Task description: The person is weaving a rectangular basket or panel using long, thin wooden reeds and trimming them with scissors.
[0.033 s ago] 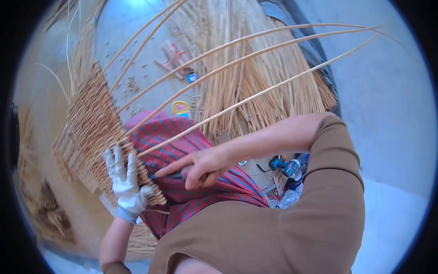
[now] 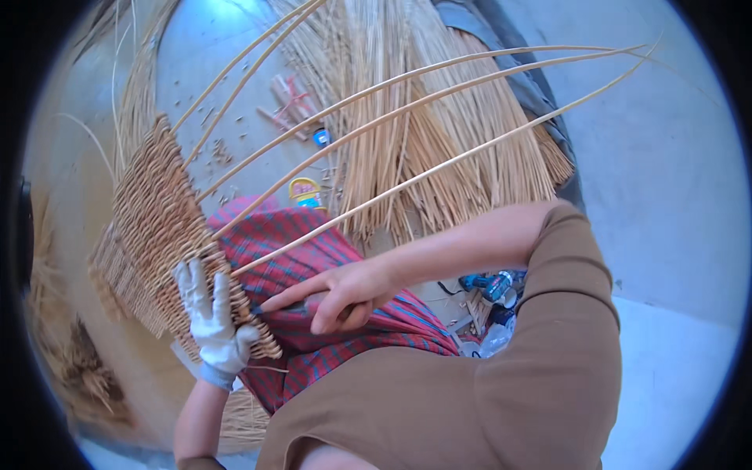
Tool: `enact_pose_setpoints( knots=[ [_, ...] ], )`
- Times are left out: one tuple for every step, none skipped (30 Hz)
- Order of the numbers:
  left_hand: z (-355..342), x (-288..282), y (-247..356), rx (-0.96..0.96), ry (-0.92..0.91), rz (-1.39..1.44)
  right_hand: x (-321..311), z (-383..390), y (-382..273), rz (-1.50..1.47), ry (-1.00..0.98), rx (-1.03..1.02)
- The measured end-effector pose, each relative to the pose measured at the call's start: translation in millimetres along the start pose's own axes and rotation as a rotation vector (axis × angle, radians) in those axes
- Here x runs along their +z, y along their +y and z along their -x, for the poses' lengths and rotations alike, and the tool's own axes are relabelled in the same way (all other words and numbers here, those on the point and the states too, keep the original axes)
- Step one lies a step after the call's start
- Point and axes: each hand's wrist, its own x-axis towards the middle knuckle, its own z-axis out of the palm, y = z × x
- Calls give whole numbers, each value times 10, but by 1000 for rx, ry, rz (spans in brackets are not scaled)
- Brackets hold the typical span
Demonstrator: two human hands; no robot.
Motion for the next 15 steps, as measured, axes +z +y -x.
enact_pose_setpoints(
  knots=[
    [-14,-5,13,27,46,20,0,15,62,11,13,-69],
    [-47,2,51,16,61,16,-25,43,101,23,26,-137],
    [-77,27,88,31,65,17,-153,63,154,27,34,-150],
    [-120,63,130,34,68,-19,-389,95,281,-57,147,-183],
    [-146,102,161,32,76,-58,-716,133,424,-16,336,-240],
    [-128,137,157,51,89,-24,-1036,160,557,34,531,-276],
    [-118,116,153,75,91,-17,-1478,138,787,193,811,-334],
    [-133,58,184,83,16,-80,-2046,64,1128,300,1156,-366],
    [-133,17,196,74,-57,-151,-2467,78,1302,566,1473,-141],
    [-124,9,199,63,-57,-136,-2833,133,1435,590,1517,-146],
    [-122,14,190,68,-55,-130,-3125,191,1520,608,1565,-151],
    [-125,30,181,82,-42,-136,-3357,216,1551,645,1691,-137],
    [-109,26,189,87,-41,-152,-3420,192,1489,680,1798,-125],
    [-99,27,191,77,-40,-144,-3490,218,1410,708,1834,-100],
    [-87,33,192,67,-44,-150,-3565,219,1312,643,1862,-35]
  ],
)
